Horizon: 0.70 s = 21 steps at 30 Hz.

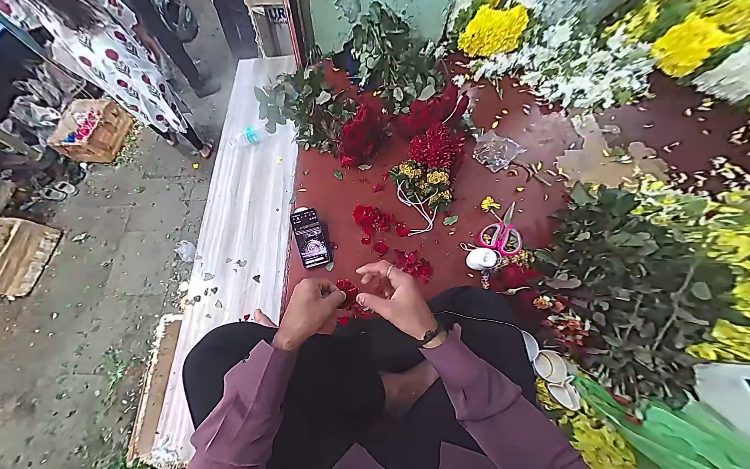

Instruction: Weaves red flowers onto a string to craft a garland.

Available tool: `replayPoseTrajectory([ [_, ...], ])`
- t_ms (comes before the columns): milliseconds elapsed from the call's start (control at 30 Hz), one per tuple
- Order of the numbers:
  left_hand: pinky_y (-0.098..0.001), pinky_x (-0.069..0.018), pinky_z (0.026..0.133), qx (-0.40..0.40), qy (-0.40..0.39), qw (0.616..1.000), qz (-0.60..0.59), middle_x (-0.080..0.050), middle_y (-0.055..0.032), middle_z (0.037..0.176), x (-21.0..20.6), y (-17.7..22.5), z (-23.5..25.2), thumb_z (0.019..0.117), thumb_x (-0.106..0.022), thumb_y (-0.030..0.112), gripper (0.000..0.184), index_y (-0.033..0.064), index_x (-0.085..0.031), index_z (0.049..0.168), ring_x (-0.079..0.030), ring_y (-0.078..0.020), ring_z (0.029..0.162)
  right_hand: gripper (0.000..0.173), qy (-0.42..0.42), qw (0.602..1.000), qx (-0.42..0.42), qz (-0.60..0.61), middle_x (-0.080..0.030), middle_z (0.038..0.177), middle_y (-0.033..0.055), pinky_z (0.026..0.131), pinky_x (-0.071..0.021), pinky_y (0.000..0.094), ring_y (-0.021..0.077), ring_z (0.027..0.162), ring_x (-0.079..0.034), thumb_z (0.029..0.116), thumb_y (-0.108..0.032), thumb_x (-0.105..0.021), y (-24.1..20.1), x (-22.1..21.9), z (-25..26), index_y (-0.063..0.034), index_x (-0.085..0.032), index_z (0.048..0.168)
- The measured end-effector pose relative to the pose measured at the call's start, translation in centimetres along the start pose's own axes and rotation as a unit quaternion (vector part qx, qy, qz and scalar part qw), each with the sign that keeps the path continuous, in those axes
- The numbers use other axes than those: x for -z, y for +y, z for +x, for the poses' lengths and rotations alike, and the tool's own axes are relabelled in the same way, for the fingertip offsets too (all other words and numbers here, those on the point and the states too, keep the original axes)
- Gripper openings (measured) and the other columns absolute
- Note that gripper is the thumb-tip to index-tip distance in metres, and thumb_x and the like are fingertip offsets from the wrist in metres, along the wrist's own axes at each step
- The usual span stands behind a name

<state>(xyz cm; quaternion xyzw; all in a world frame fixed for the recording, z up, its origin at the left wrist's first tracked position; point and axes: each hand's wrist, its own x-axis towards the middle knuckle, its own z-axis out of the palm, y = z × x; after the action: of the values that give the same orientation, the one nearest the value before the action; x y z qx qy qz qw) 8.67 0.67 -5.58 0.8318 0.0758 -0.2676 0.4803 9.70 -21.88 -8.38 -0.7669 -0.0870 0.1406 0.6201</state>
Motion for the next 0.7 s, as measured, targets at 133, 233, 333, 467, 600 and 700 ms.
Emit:
replayPoseTrajectory([
  [133,-0.0331,-0.0518,0.060,0.000,-0.003,1.000,-0.006,-0.067,0.0028,0.069,-0.2,-0.1,0.0,0.0952,-0.067,0.028,0.021,0.0119,-0.074,0.085,-0.061,-0.0086,0.061,0.015,0.020,0.997,0.008,-0.071,-0.072,0.101,-0.0030,0.082,-0.0579,0.0281,0.0068,0.090,-0.066,0.0873,-0.022,-0.077,0.7,-1.9,-0.5,-0.0149,-0.078,0.101],
  [233,-0.0320,-0.0534,0.062,0.002,-0.009,1.000,-0.023,-0.069,0.0031,0.072,-0.3,-0.1,0.0,0.0958,-0.068,0.028,0.020,0.0116,-0.076,0.087,-0.063,-0.0081,0.063,0.017,0.029,0.995,0.001,-0.091,-0.071,0.096,-0.0040,0.079,-0.0576,0.0262,0.0056,0.086,-0.066,0.0875,-0.022,-0.076,1.4,-2.0,-0.3,-0.0153,-0.078,0.103],
  [333,-0.0322,-0.0525,0.062,0.011,-0.004,0.999,-0.032,-0.068,0.0025,0.070,-0.3,0.1,0.0,0.0952,-0.069,0.027,0.019,0.0114,-0.075,0.086,-0.062,-0.0086,0.063,0.013,0.030,0.989,0.033,-0.144,-0.072,0.100,-0.0073,0.090,-0.0563,0.0308,0.0058,0.098,-0.065,0.0884,-0.027,-0.076,1.4,-2.0,-0.2,-0.0201,-0.079,0.098],
  [467,-0.0312,-0.0510,0.061,0.021,0.002,0.998,-0.064,-0.069,0.0021,0.072,-0.4,0.2,0.0,0.0961,-0.069,0.028,0.021,0.0114,-0.076,0.085,-0.061,-0.0088,0.063,0.010,0.060,0.976,0.072,-0.195,-0.073,0.099,-0.0085,0.095,-0.0536,0.0368,0.0067,0.100,-0.066,0.0911,-0.027,-0.073,1.5,-2.2,-0.4,-0.0216,-0.080,0.096],
  [600,-0.0285,-0.0413,0.053,0.051,0.025,0.991,-0.119,-0.059,0.0023,0.064,-0.1,0.2,0.0,0.0984,-0.066,0.029,0.029,0.0103,-0.072,0.077,-0.049,-0.0085,0.054,0.008,0.067,0.990,0.059,-0.114,-0.074,0.097,-0.0067,0.088,-0.0583,0.0331,0.0062,0.095,-0.068,0.0883,-0.020,-0.075,1.3,-0.8,-0.2,-0.0185,-0.080,0.093],
  [700,-0.0289,-0.0444,0.054,0.070,0.043,0.990,-0.113,-0.067,0.0018,0.069,0.3,0.4,-0.2,0.0938,-0.073,0.030,0.022,0.0110,-0.077,0.083,-0.055,-0.0084,0.057,0.008,0.058,0.998,-0.008,0.035,-0.076,0.094,0.0023,0.074,-0.0612,0.0314,0.0124,0.083,-0.071,0.0865,-0.012,-0.077,1.0,0.7,0.3,-0.0083,-0.078,0.094],
])
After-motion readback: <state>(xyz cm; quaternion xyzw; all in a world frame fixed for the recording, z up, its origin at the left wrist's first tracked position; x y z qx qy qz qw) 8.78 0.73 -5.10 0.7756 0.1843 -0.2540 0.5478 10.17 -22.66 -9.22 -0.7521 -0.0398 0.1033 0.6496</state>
